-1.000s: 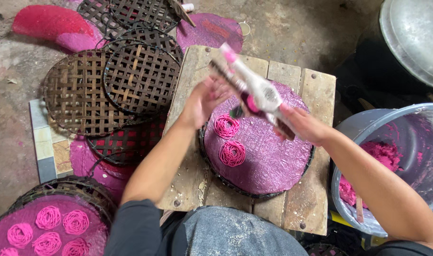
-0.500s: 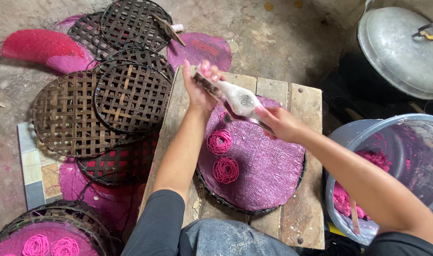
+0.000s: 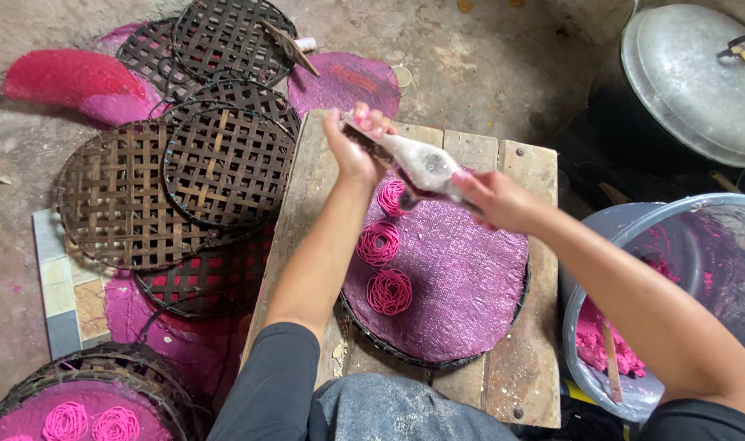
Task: The person sits on the floor and uses a hand-held extruder tool to pipe pink paste into coiled rose shapes on round mesh trays. They cut each extruded strand with a small stick, place the rosettes one by one, refill the tool with paste from a bucket, and start a new tray after filling one.
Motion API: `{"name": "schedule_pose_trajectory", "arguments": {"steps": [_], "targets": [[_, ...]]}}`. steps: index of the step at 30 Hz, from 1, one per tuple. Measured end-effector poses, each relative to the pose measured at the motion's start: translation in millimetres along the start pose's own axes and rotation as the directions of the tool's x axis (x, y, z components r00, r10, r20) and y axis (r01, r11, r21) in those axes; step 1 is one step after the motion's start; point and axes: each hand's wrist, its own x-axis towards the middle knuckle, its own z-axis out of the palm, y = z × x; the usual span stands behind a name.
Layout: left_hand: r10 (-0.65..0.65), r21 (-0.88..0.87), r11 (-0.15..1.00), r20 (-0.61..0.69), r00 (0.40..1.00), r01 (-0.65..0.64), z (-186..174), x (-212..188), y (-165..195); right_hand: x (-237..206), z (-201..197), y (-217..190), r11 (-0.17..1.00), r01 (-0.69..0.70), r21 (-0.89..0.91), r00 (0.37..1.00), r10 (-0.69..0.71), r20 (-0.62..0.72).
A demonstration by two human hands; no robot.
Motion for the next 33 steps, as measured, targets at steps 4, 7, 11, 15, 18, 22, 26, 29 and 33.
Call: {"name": "schedule_pose_trajectory", "arguments": {"steps": [4,7,11,15,18,22,26,29,33], "targets": [[0.026,-0.047,0.999,0.1,0.995,-0.021,13,7,-10,8,-16,8,0.99,0.13,-0.056,0.978,-0.137,-0.155],[-0.148,-0.172,0.974,0.002,0.989,0.147,28,5,3,9,-18,11,0.982,0.183,0.042,0.969,-0.172,-0.179],[-0.341,0.399,0.803,-0.302,0.89,0.443,28,-10,11,3,-16,17,0.97,0.17,0.174,0.98,-0.148,-0.133],[-0.494,0.74,0.21,-0.483,0.723,0.638,10,-20,-1,5,-12,28,0.965,0.193,0.177,0.971,-0.162,-0.177],[-0.453,0.774,0.179,-0.483,0.749,0.607,1,-23,-2,13,-2,36,0.941,0.238,0.239,0.961,-0.192,-0.201],[-0.439,0.831,0.197,-0.4,0.804,0.521,-5,-35,5,23,11,45,0.89,0.35,0.291,0.919,-0.266,-0.291],[-0.36,0.963,-0.265,-0.151,0.921,0.054,-14,-49,12,25,8,52,0.851,0.38,0.361,0.893,-0.235,-0.384],[-0.301,0.83,-0.546,-0.072,0.951,-0.11,-12,-53,15,22,3,62,0.817,0.417,0.398,0.879,-0.251,-0.405],[-0.214,0.696,-0.709,-0.059,0.975,-0.114,4,-53,12,16,2,83,0.853,0.305,0.423,0.94,-0.199,-0.276]]}}
